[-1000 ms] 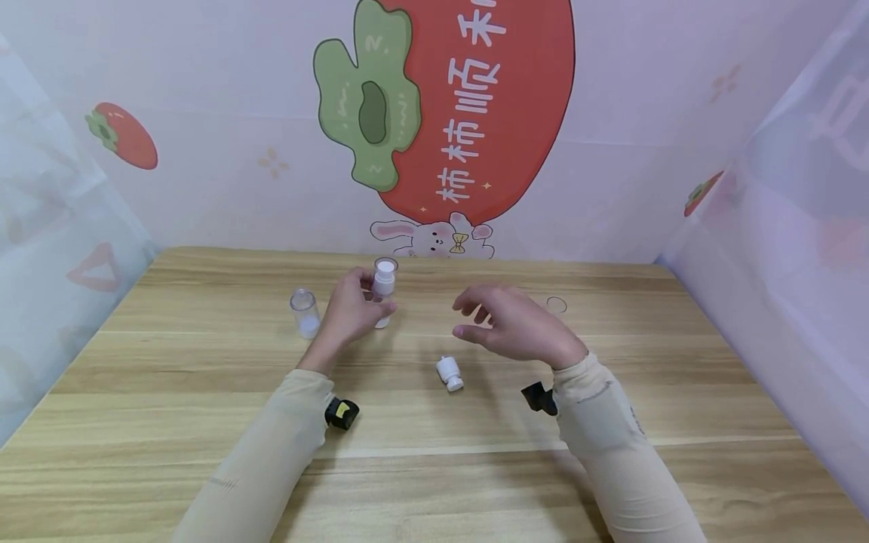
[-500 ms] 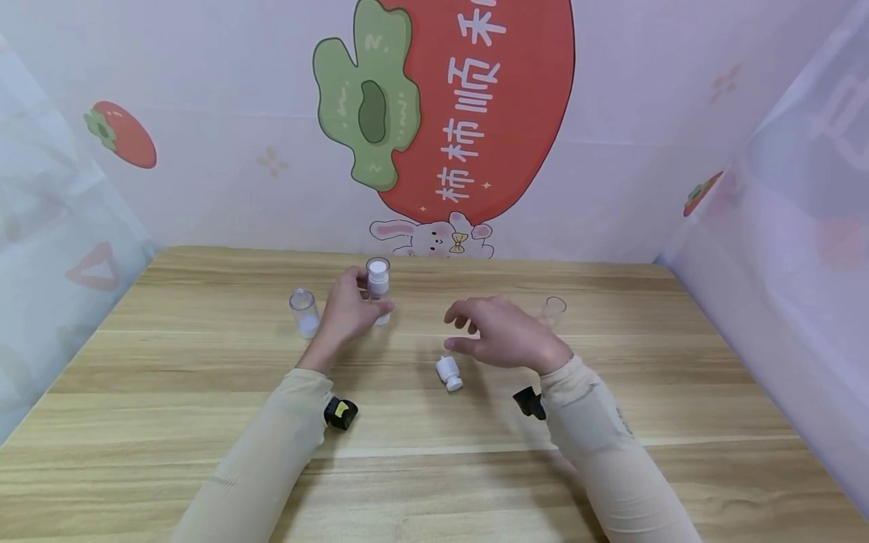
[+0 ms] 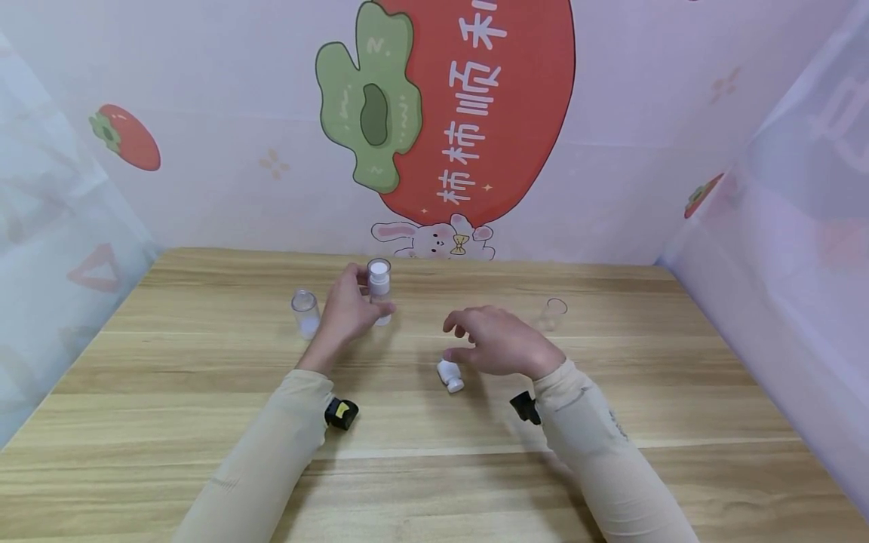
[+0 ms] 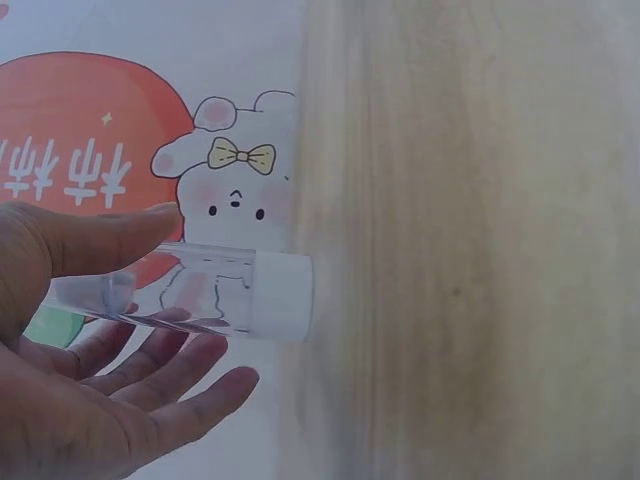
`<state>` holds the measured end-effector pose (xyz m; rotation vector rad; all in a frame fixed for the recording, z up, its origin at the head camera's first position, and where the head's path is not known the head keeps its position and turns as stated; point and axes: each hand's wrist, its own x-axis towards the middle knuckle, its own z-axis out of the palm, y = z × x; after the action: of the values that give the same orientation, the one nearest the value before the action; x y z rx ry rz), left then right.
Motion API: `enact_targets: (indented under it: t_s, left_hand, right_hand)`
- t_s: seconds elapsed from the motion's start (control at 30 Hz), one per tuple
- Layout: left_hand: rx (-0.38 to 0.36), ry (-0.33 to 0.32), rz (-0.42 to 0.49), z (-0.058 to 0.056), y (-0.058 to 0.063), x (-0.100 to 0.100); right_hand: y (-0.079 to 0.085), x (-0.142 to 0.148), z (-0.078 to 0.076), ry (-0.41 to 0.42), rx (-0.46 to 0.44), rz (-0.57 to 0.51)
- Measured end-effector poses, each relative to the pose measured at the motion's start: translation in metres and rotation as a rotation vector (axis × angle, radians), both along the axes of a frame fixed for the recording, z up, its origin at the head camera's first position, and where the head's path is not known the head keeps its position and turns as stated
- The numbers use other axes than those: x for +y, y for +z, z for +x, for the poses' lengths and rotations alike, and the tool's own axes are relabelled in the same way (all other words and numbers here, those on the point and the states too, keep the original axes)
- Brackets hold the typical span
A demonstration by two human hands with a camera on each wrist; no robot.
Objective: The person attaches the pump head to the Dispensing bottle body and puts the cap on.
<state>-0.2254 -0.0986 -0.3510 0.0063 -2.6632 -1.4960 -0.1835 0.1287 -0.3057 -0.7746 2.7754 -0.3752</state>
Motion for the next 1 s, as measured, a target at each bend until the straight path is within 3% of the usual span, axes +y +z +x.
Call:
enact_targets:
  t_s: [0.27, 0.67, 1.0]
  left_hand:
    - [0.062, -0.019, -0.051, 0.003, 0.012, -0.002]
    - [0.091, -0.086, -0.141, 0.017, 0.041, -0.011]
    - [0.078, -0.052, -0.278, 0.028, 0.063, -0.030]
  right_hand:
    - [-0.004, -0.003, 0.000, -0.018, -0.035, 0.023]
    - [-0.010, -0.004, -0.001, -0.031, -0.064, 0.050]
    - [-0.012, -0.008, -0.001, -0.058, -0.104, 0.100]
